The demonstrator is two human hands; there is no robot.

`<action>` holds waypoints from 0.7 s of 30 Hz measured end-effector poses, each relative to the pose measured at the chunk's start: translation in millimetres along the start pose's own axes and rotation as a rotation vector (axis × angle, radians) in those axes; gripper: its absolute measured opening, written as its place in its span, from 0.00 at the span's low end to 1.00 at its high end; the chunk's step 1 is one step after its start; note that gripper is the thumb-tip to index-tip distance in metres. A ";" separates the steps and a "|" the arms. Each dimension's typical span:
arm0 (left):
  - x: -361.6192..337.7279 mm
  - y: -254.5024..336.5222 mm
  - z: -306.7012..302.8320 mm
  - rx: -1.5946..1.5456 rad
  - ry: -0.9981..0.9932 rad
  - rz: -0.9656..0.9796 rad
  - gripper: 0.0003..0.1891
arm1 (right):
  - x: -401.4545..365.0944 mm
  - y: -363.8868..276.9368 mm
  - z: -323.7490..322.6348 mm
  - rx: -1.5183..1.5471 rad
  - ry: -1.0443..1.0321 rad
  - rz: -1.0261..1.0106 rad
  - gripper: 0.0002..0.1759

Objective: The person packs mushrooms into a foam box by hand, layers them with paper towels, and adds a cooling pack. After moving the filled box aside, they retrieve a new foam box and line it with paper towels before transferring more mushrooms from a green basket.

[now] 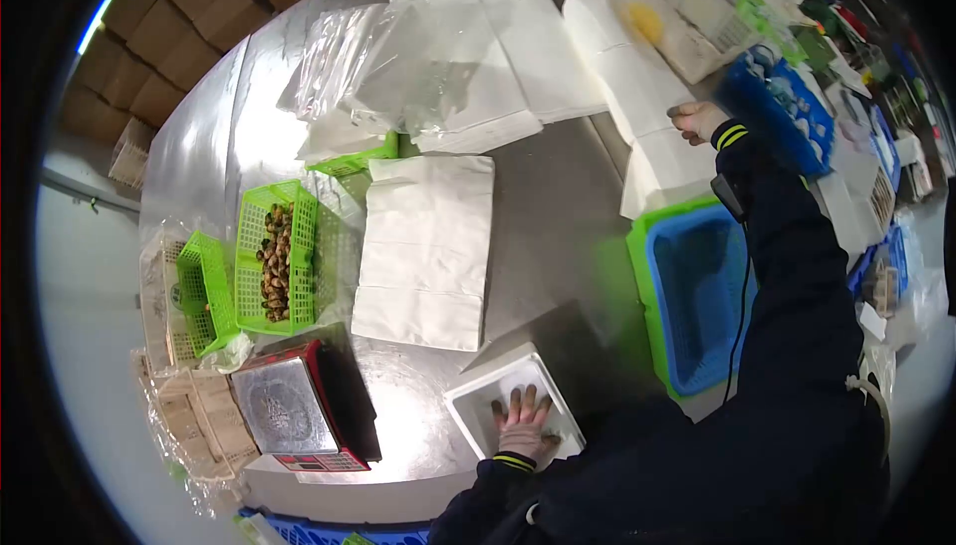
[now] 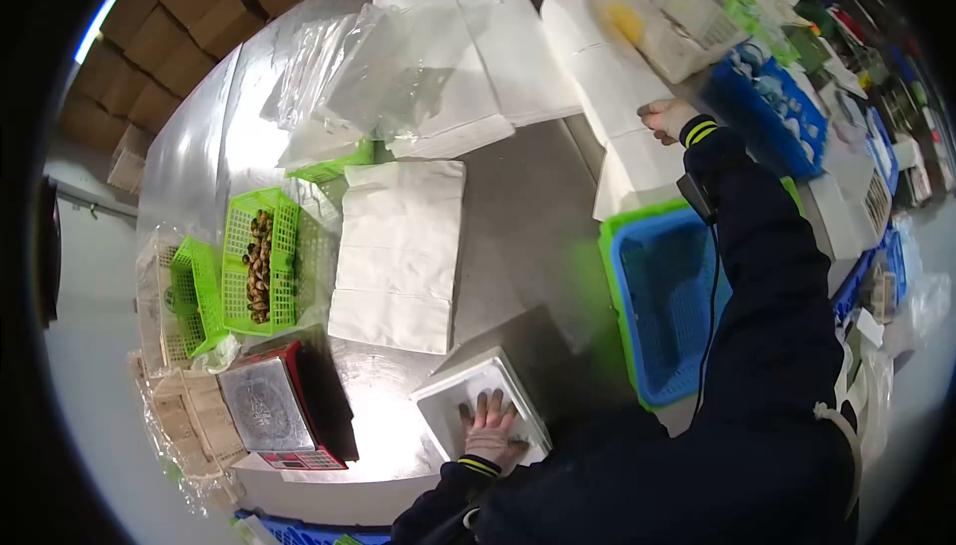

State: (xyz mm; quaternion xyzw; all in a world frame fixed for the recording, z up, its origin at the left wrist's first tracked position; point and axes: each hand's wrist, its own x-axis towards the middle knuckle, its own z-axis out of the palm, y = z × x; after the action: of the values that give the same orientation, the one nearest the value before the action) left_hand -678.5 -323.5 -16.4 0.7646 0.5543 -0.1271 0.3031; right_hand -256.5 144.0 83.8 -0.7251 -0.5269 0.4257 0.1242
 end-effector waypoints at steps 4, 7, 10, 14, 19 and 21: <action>0.1 1.8 1.3 -0.017 -0.077 -0.029 0.46 | 66.8 -69.2 70.6 0.073 -0.269 -0.216 0.20; -0.3 6.0 -8.2 -0.067 -0.120 -0.057 0.45 | 130.5 -105.6 127.9 -0.219 0.009 -0.369 0.23; 0.5 3.9 -7.5 -0.111 -0.163 -0.037 0.43 | 193.2 -77.8 183.6 -0.483 0.274 -0.442 0.24; 1.7 5.6 -16.5 -0.262 -0.149 -0.075 0.42 | 240.8 -68.2 179.9 -0.148 0.300 -0.256 0.19; 10.8 6.7 -29.1 -0.026 -0.112 -0.059 0.42 | 181.8 -100.1 135.4 -0.049 0.312 -0.396 0.21; -1.0 4.1 0.0 -0.303 0.036 -0.085 0.40 | 58.1 -110.6 133.9 0.325 -0.039 -0.423 0.17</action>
State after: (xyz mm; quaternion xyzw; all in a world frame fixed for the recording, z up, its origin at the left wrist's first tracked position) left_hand -675.1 -325.1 -14.5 0.6883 0.6043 -0.0409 0.3992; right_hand -424.7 204.4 43.8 -0.5612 -0.5937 0.4831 0.3150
